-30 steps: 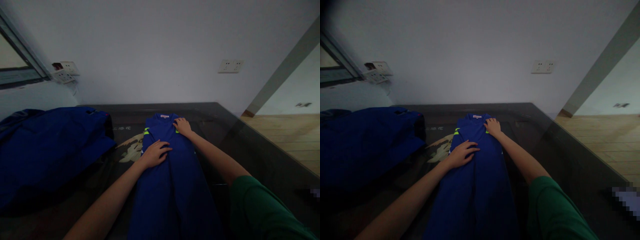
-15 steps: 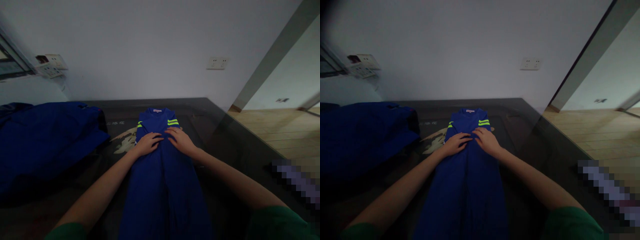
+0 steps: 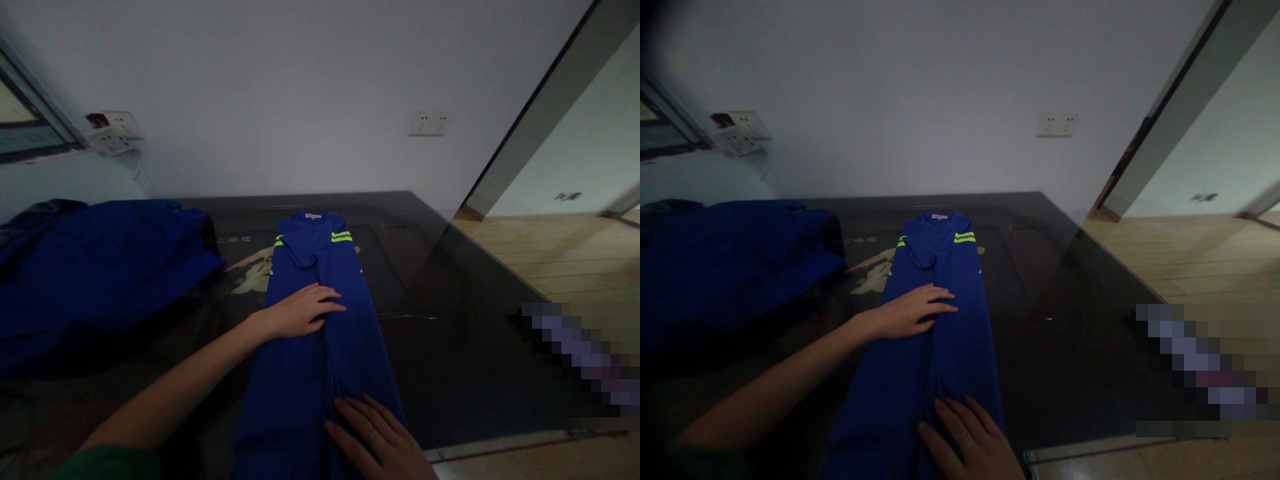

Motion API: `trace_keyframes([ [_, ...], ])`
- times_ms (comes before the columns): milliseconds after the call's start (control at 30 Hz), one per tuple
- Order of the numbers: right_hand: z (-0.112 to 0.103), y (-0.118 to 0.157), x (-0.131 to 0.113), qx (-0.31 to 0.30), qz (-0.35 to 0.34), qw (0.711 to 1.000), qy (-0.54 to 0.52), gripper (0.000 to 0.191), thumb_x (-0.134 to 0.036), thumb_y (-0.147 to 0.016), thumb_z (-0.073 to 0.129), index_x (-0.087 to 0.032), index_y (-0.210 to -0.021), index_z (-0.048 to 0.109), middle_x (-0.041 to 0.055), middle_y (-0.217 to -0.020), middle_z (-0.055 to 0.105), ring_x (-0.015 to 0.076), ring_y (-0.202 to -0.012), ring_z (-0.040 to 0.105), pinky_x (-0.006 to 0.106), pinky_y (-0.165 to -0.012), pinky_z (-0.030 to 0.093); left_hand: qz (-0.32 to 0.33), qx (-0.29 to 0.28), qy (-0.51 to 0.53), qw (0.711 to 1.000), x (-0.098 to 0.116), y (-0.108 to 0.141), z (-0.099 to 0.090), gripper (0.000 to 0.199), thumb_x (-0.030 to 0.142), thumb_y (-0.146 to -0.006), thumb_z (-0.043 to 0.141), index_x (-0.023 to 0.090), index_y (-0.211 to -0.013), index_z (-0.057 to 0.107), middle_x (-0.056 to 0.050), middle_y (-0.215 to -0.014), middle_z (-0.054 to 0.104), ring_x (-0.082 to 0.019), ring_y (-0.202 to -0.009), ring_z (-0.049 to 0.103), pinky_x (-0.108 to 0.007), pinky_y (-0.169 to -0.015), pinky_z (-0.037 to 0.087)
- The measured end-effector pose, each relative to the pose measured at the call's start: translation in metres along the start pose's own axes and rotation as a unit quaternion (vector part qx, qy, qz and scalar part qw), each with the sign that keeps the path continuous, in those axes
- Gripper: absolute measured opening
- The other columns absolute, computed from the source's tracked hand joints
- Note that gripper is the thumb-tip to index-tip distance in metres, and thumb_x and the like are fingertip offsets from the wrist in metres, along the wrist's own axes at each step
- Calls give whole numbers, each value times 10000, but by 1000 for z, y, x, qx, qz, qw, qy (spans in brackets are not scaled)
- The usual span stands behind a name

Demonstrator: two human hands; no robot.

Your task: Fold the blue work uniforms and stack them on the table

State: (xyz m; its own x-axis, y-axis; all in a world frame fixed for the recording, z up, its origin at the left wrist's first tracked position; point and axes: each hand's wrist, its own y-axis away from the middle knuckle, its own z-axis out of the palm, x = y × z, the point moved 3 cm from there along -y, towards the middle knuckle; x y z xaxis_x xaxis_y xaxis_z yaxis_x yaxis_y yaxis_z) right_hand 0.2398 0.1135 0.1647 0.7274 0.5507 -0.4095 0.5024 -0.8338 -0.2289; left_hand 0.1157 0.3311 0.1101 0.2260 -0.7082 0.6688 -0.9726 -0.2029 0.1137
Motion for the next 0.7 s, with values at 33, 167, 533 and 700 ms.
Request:
trace_keyframes([
  [33, -1, 0, 0, -7, 1, 1000, -9, 371, -300, -988, 389, -222, -1316, 543, 47, -1201, 672, 162, -1049, 653, 288, -874, 565, 13, -10, 15, 1000, 8, 7, 3, 569, 98, -828, 552, 298, -1357, 489, -60, -1417, 484, -221, -1330, 421, -456, -1131, 303],
  [167, -16, 1, 0, -5, 10, 998, -58, 405, -227, -992, 338, -165, -1360, 495, 50, -1192, 674, 133, -1078, 646, 241, -906, 549, 5, -13, 28, 999, 17, 29, 18, 526, 95, -874, 497, 323, -1349, 498, -38, -1433, 482, -201, -1356, 400, -473, -1150, 272],
  [533, -22, 6, -14, 87, 20, 992, -88, 311, -132, -956, 416, -174, -1169, 638, 44, -1060, 727, 127, -972, 692, 198, -879, 549, -5, -6, -1, 1000, 30, 45, 22, 554, 63, -888, 418, 295, -1390, 448, -51, -1459, 449, -192, -1392, 340, -476, -1162, 248],
  [700, -19, 11, -12, 67, 25, 992, -108, 304, -166, -969, 413, -170, -1166, 645, 59, -1080, 722, 118, -992, 684, 170, -882, 536, 10, -95, 83, 992, 77, 73, 10, 662, 325, -849, 638, 354, -1446, 354, -48, -1530, 331, -270, -1427, 255, -551, -1159, 195],
])
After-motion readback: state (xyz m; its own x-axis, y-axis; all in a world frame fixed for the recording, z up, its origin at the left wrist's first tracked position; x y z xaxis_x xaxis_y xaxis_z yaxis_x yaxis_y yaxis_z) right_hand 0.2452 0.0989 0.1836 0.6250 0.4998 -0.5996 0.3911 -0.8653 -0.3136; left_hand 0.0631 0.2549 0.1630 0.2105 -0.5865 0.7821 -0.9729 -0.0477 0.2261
